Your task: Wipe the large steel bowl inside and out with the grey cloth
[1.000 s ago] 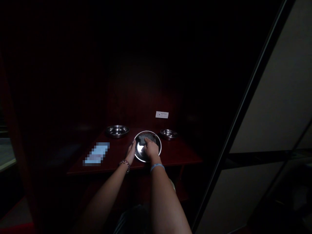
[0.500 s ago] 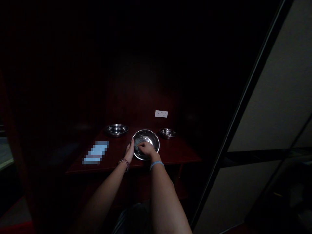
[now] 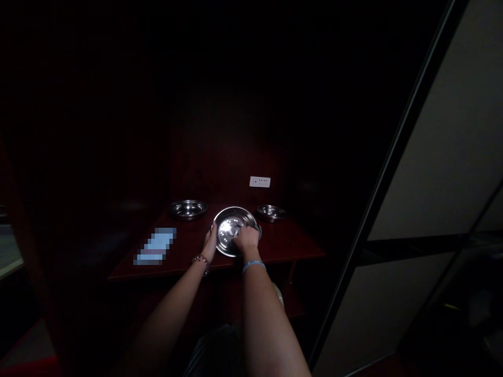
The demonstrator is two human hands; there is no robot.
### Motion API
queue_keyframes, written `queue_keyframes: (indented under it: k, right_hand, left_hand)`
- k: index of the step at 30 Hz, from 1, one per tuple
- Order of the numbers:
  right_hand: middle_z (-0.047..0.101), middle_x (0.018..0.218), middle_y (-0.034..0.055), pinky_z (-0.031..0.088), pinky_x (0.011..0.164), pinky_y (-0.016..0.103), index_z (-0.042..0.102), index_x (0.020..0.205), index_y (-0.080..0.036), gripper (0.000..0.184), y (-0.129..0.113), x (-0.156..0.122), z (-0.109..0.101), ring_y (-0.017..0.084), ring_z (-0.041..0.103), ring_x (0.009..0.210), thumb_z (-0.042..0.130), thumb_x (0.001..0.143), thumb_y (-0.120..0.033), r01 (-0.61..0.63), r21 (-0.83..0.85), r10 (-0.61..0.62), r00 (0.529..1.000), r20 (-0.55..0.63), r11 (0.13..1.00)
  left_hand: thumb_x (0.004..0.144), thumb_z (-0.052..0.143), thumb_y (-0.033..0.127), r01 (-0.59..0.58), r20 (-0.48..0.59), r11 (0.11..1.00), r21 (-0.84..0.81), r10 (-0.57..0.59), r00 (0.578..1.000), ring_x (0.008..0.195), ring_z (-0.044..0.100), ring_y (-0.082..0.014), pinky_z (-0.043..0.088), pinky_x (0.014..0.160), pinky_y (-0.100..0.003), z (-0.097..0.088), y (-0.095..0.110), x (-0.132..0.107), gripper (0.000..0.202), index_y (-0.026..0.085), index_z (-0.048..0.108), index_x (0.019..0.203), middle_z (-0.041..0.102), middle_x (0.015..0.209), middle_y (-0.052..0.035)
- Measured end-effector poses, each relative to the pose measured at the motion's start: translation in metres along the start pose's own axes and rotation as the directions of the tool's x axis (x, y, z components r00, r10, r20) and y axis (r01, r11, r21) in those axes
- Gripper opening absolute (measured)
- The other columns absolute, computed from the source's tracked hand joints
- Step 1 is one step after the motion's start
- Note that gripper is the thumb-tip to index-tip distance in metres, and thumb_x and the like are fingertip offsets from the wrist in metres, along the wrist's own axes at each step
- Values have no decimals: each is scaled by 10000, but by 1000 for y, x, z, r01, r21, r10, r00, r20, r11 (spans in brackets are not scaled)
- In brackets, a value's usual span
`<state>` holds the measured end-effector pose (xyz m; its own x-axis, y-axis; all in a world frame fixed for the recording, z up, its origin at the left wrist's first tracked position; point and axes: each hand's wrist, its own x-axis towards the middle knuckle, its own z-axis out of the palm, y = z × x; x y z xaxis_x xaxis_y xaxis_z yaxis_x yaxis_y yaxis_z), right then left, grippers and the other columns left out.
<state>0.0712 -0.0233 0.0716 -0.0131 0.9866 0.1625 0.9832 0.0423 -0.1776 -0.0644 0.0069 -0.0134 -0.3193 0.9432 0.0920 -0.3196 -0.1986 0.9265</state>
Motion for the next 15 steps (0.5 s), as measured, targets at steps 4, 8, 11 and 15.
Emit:
queue_keyframes:
  k: [4, 8, 11, 15]
  right_hand:
    - [824, 1364, 230, 605, 1051, 349, 853, 1312, -106, 412, 5, -2, -1, 293, 801, 1278, 506, 1094, -149, 10, 6, -10, 995, -96, 1000]
    - [689, 1632, 153, 541, 1200, 323, 682, 1598, -158, 552, 11, -1, 4, 239, 697, 1459, 483, 1088, -90, 136, 84, -124, 984, -129, 987]
    - [544, 1773, 130, 475, 1300, 336, 583, 1697, -174, 635, 11, 1, 10, 244, 591, 1583, 537, 1068, -105, 190, 153, -177, 979, -97, 970]
    - [450, 1824, 149, 344, 1404, 365, 545, 1719, -123, 698, 5, 5, 15, 253, 434, 1700, 607, 1024, -112, 301, 221, -296, 954, -54, 928]
  left_hand:
    - [1128, 543, 637, 60, -11, 997, 50, -59, 998, 1477, 695, -312, 525, 1251, -387, -1, -2, 2, 608, 153, 748, 1434, 758, 1526, -198]
    - [1129, 544, 630, 81, -30, 994, 79, -79, 996, 1475, 699, -312, 527, 1246, -384, -1, -2, 2, 586, 153, 769, 1386, 773, 1498, -205]
    - [1114, 574, 638, 85, -55, 994, 63, -81, 995, 1490, 687, -324, 523, 1249, -399, 0, -2, 2, 572, 160, 790, 1340, 805, 1438, -199]
    - [1067, 624, 705, 37, -22, 998, 41, -36, 999, 1468, 701, -347, 525, 1245, -436, 0, -3, 5, 631, 144, 804, 1292, 820, 1397, -212]
